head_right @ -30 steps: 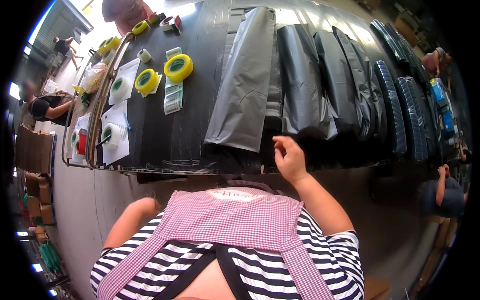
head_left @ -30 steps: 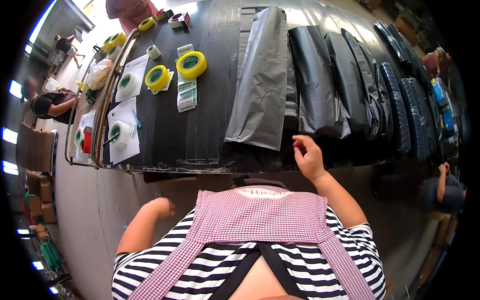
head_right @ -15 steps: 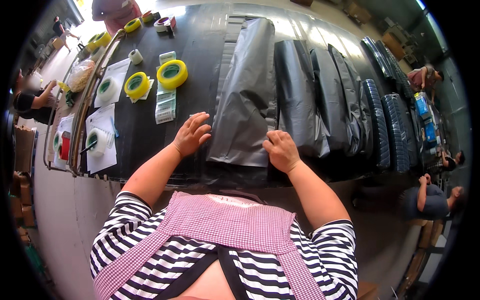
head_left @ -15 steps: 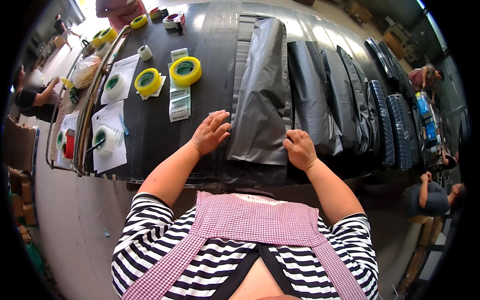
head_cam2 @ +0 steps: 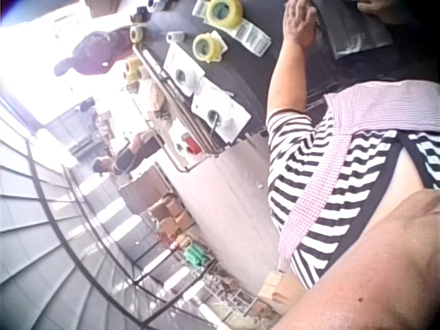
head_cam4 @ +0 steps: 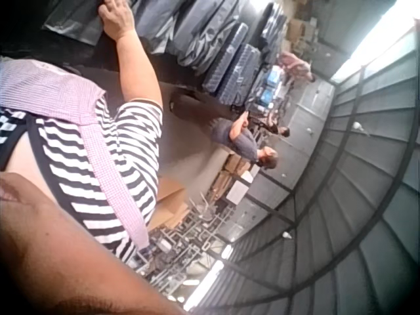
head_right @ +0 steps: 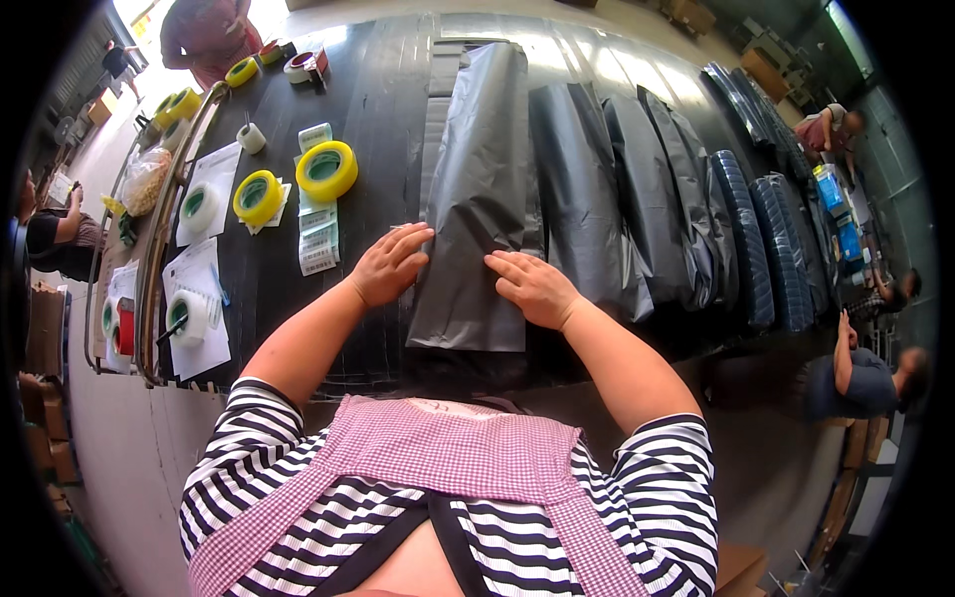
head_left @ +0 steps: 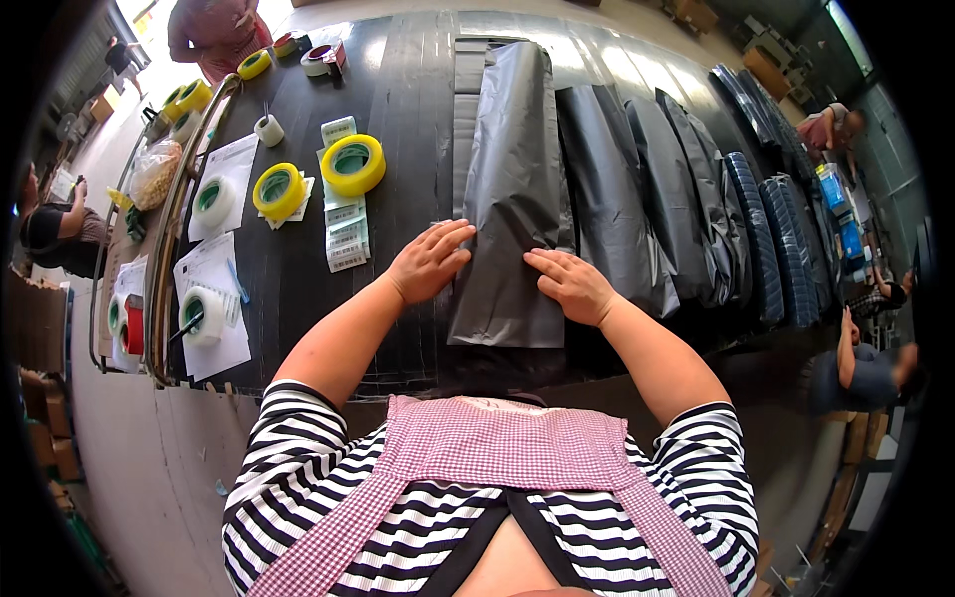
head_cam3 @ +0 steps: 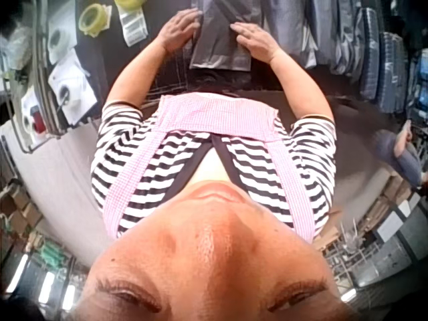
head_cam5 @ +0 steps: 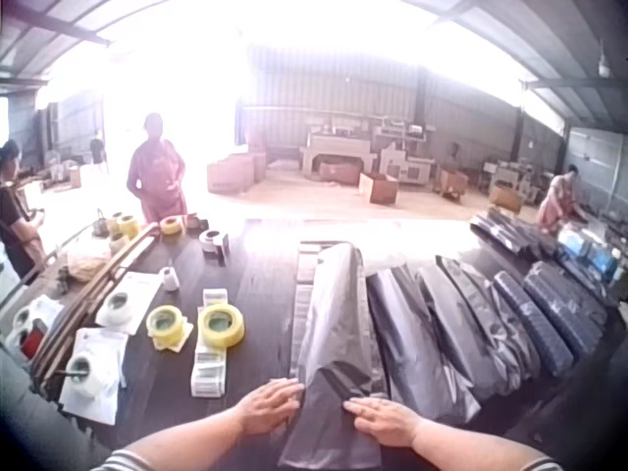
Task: The person retrieves long black cylinders from a cardboard box and wraps each one in a grey plastic sheet, smoothing the plastic by hand and placing the wrapped cylinders into rows on a workbench.
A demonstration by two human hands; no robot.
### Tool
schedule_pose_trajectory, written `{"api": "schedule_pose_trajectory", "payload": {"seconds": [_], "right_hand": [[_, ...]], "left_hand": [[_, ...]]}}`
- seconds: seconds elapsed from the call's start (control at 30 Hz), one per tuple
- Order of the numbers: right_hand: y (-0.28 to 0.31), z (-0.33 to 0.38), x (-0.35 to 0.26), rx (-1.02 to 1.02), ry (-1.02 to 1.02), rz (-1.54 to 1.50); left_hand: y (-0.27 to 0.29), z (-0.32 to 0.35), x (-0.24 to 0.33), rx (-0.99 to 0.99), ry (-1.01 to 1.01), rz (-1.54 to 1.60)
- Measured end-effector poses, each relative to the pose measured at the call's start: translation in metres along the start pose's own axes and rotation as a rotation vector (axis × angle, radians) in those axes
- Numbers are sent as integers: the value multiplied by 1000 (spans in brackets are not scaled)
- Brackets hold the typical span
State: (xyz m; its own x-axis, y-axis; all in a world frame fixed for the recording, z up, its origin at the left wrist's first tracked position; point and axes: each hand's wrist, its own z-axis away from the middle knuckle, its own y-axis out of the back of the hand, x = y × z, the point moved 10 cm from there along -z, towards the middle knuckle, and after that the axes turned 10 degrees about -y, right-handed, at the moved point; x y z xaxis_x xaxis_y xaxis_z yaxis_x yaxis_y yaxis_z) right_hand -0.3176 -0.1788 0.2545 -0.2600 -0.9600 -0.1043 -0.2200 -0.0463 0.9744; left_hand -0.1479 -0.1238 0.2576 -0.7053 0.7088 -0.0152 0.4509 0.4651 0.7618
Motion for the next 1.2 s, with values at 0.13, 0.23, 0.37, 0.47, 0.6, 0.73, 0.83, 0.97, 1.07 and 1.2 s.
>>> {"api": "schedule_pose_trajectory", "payload": {"seconds": [0.13, 0.23, 0.37, 0.47, 0.6, 0.73, 0.83, 0.97, 1.07, 1.2], "right_hand": [[-1, -8, -2, -88, 12, -14], [-6, -17, 11, -187, -110, -156], [-43, 8, 53, -552, -716, -1306], [-32, 37, 60, -526, -978, -1273], [-20, 62, 34, -354, -1193, -1543], [-2, 31, 41, 21, -929, -1537], [-6, 13, 64, 225, -1058, -1767], [-36, 10, 105, 279, -1180, -1581], [-57, 12, 123, 264, -1224, -1462], [-47, 2, 121, 355, -1236, -1296]], "left_hand": [[-4, -11, -2, 11, -77, 42], [-10, -8, -9, -101, -86, 89], [-60, 12, -50, -184, 855, 1227], [-65, 48, -25, -348, 1001, 1290], [-23, 47, 24, 97, 1046, 1310], [-10, 31, 11, 272, 1067, 1164], [-24, 26, -21, 731, 1146, 1400], [-58, 56, -58, 802, 1332, 1219], [-84, 84, -57, 730, 1432, 1066], [-88, 84, -55, 782, 1408, 1225]]}}
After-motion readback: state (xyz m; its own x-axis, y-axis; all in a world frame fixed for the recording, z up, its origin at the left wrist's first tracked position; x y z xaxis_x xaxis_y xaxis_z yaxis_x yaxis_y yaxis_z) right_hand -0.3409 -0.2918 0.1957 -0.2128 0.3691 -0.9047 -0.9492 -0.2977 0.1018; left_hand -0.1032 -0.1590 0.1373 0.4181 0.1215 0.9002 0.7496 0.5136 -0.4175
